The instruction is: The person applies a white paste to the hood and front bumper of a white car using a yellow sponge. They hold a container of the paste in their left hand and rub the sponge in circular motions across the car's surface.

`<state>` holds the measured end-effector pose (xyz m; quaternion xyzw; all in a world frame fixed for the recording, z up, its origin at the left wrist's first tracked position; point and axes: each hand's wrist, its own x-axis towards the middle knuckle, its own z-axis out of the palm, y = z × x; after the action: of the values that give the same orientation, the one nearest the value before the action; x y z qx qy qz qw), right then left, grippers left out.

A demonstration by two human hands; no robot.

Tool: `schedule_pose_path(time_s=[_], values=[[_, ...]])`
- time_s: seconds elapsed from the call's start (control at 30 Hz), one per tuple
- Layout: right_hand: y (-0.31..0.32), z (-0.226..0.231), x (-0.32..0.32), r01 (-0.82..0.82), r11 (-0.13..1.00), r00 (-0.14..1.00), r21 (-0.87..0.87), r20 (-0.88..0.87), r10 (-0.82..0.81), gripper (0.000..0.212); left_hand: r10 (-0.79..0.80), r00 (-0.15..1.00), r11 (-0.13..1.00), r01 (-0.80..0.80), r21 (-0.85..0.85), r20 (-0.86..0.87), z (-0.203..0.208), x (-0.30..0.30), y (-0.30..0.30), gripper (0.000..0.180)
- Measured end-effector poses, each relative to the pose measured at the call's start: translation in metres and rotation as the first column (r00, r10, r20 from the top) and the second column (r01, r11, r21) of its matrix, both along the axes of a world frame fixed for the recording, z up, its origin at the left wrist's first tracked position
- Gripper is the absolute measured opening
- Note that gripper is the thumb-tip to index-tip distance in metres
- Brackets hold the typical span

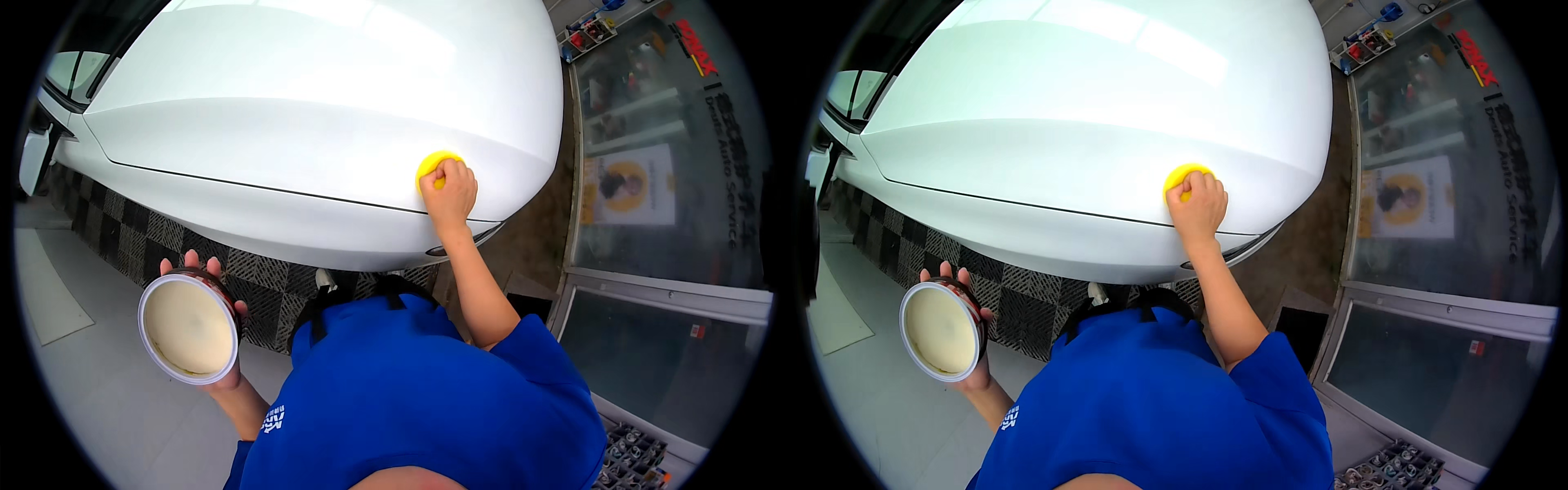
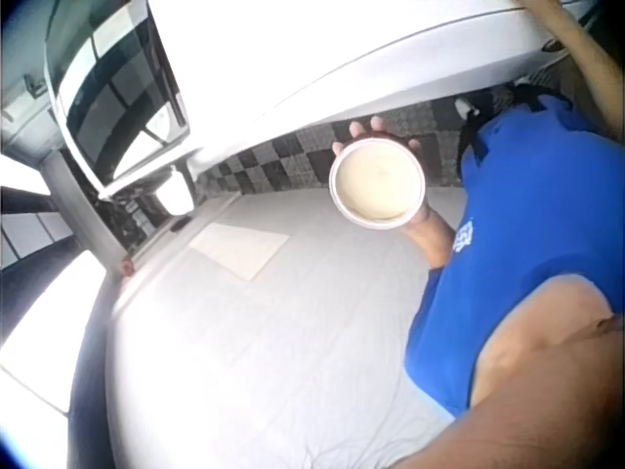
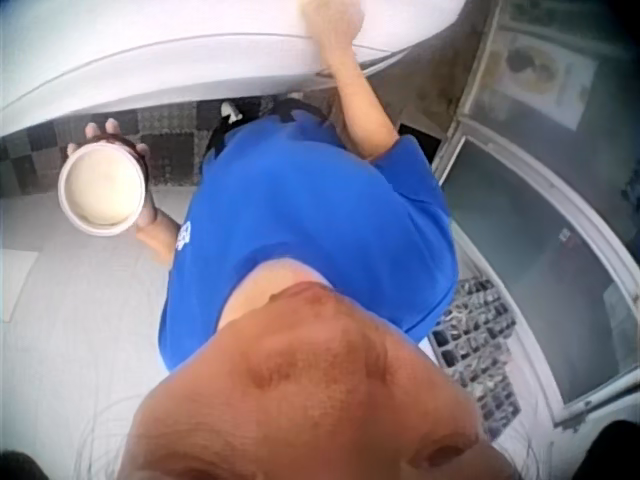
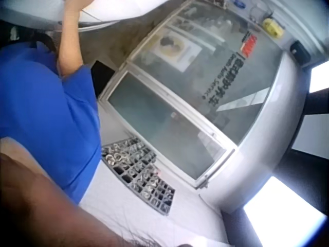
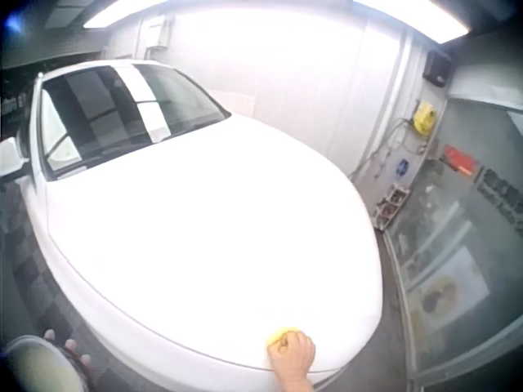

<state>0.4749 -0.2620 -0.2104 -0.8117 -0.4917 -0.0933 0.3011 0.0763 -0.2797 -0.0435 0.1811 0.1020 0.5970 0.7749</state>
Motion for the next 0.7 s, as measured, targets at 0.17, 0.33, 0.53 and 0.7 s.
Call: schedule_pose_path(time_s=[0.17,0.33,0.53,0.7], values=[[0.053,0.021,-0.101,-0.180,0.969,0.984,0.169,0.053,0.173,0.016,-0.153,0.988,0.982,0.155,0.113,-0.024,0.004,0.012,0.007,0.068],[-0.006,-0.001,-0.059,-0.198,0.973,0.980,0.116,0.014,0.198,0.013,-0.113,0.993,0.990,0.115,0.081,-0.034,-0.002,-0.005,-0.001,0.069],[0.008,0.012,-0.059,-0.079,0.997,0.995,-0.016,-0.060,0.077,0.072,-0.117,0.991,0.991,0.121,0.055,-0.072,0.011,0.017,-0.002,0.069],[-0.029,0.004,-0.083,-0.425,0.905,0.899,-0.029,-0.132,0.418,0.075,-0.180,0.980,0.976,0.189,0.109,-0.088,0.010,0.028,0.002,0.069]])
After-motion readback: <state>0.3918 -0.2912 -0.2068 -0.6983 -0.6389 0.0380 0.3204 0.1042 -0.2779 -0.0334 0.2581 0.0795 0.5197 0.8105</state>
